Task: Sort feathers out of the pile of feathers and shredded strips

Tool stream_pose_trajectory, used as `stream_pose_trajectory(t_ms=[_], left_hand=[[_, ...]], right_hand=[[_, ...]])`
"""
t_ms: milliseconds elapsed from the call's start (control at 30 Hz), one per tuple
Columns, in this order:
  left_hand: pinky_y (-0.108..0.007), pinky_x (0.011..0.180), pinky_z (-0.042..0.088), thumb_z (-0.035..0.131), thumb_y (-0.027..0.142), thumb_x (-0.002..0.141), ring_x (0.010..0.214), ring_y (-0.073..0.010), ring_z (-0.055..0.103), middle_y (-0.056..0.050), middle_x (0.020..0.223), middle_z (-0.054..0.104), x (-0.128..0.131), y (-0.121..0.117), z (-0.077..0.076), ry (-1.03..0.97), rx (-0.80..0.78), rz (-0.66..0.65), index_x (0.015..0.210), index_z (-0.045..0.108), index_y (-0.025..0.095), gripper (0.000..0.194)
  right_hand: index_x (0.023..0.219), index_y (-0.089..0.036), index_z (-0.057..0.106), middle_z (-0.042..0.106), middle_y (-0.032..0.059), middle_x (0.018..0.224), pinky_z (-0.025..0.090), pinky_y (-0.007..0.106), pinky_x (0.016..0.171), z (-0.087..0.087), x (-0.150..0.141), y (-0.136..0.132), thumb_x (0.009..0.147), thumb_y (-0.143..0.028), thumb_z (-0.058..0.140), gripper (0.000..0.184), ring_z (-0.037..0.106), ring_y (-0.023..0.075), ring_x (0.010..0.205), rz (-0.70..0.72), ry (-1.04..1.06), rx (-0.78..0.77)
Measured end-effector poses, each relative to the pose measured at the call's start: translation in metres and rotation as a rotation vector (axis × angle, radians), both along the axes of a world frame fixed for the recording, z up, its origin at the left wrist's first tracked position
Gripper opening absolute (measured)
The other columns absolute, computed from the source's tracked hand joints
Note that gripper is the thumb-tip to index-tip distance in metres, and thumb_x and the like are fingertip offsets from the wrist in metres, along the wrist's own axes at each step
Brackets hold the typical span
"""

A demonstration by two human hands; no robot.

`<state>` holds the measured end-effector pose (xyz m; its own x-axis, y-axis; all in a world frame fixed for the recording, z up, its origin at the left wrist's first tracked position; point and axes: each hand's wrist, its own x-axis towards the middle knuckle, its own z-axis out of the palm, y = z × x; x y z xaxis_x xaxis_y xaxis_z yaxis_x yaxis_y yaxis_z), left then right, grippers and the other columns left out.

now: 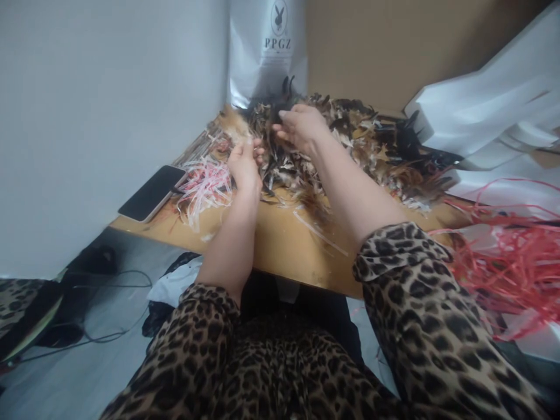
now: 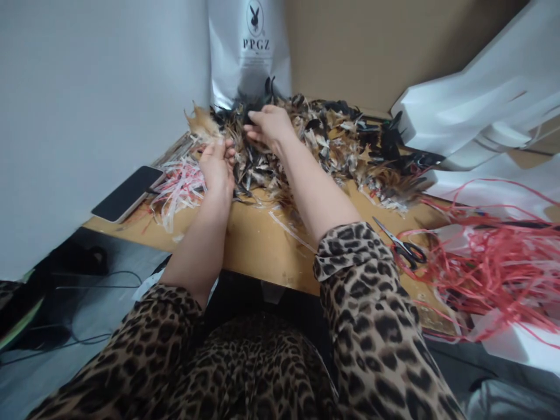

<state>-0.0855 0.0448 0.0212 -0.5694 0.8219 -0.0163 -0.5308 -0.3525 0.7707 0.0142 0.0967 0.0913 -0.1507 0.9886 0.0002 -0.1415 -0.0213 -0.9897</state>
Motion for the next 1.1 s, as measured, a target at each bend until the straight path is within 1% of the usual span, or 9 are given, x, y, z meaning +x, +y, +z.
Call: stream_pose_trajectory(t_ms=[100,200,333,433,533,700,833,967,1100], left_hand=[[-0.012,0.047,0.034,0.056,0.017,0.089,0.050,-0.0008,0.054,0.002,0.071,0.066,0.001,-0.001,0.001,0.006,0.011,-0.019,0.078,0.058,0.015,0.011],[-0.012,0.049,0.035,0.056,0.019,0.089,0.052,-0.0011,0.056,0.001,0.075,0.069,0.003,-0.003,0.000,0.040,-0.036,-0.046,0.078,0.059,0.015,0.012],[-0.012,0.049,0.037,0.059,0.022,0.088,0.056,-0.0026,0.059,0.000,0.077,0.071,0.006,-0.004,-0.001,0.035,-0.060,-0.084,0.079,0.061,0.016,0.011],[-0.012,0.049,0.037,0.064,0.025,0.085,0.059,-0.0038,0.062,0.000,0.077,0.072,0.010,-0.006,0.000,0.046,-0.071,-0.107,0.082,0.063,0.017,0.008],[-0.012,0.047,0.038,0.069,0.028,0.081,0.059,-0.0047,0.062,0.000,0.076,0.072,0.015,-0.008,0.002,0.082,-0.048,-0.155,0.084,0.065,0.018,0.011],[-0.012,0.043,0.038,0.073,0.032,0.077,0.053,-0.0040,0.059,0.000,0.073,0.071,0.022,-0.014,0.006,0.165,-0.035,-0.256,0.084,0.066,0.019,0.017],[-0.011,0.046,0.040,0.073,0.030,0.077,0.053,-0.0036,0.059,0.000,0.073,0.071,0.025,-0.017,0.009,0.149,-0.059,-0.289,0.084,0.066,0.018,0.016],[-0.012,0.049,0.044,0.074,0.028,0.077,0.053,-0.0040,0.060,-0.001,0.074,0.071,0.026,-0.019,0.010,0.125,-0.097,-0.308,0.086,0.067,0.017,0.015],[-0.013,0.048,0.044,0.075,0.027,0.075,0.052,-0.0044,0.060,-0.002,0.077,0.072,0.028,-0.020,0.009,0.161,-0.110,-0.368,0.086,0.067,0.016,0.017]], right_hand=[[0.087,-0.018,0.048,0.058,-0.0034,0.072,0.051,0.022,0.056,-0.002,-0.002,-0.005,0.075,-0.011,0.067,0.024,0.063,0.0103,0.062,0.059,-0.015,0.013],[0.094,-0.017,0.053,0.061,-0.0016,0.078,0.050,0.024,0.057,-0.003,0.021,-0.016,0.075,-0.011,0.063,0.022,0.062,0.0107,0.061,0.009,-0.111,0.140],[0.080,-0.014,0.062,0.059,-0.0008,0.066,0.047,0.026,0.060,-0.010,0.071,-0.045,0.075,-0.016,0.062,0.005,0.057,0.0118,0.061,-0.059,-0.394,0.350],[0.074,-0.014,0.065,0.063,0.0010,0.067,0.047,0.030,0.067,-0.023,0.101,-0.072,0.072,-0.022,0.066,0.008,0.057,0.0135,0.065,0.015,-0.647,0.438],[0.077,-0.016,0.070,0.067,0.0036,0.077,0.046,0.032,0.072,-0.040,0.113,-0.097,0.073,-0.025,0.065,0.011,0.059,0.0168,0.071,0.142,-0.933,0.508],[0.094,-0.018,0.071,0.066,0.0086,0.095,0.043,0.033,0.074,-0.056,0.103,-0.115,0.079,-0.028,0.060,0.021,0.060,0.0224,0.085,0.196,-1.333,0.598],[0.097,-0.020,0.071,0.066,0.0104,0.100,0.043,0.033,0.075,-0.059,0.078,-0.113,0.084,-0.029,0.054,0.023,0.060,0.0249,0.093,0.148,-1.380,0.638],[0.096,-0.014,0.072,0.067,0.0174,0.102,0.043,0.037,0.078,-0.068,0.056,-0.108,0.087,-0.023,0.047,0.028,0.060,0.0290,0.095,0.174,-1.496,0.655],[0.091,-0.012,0.073,0.068,0.0200,0.100,0.042,0.036,0.077,-0.076,0.061,-0.100,0.086,-0.018,0.043,0.031,0.061,0.0279,0.092,0.173,-1.508,0.612]])
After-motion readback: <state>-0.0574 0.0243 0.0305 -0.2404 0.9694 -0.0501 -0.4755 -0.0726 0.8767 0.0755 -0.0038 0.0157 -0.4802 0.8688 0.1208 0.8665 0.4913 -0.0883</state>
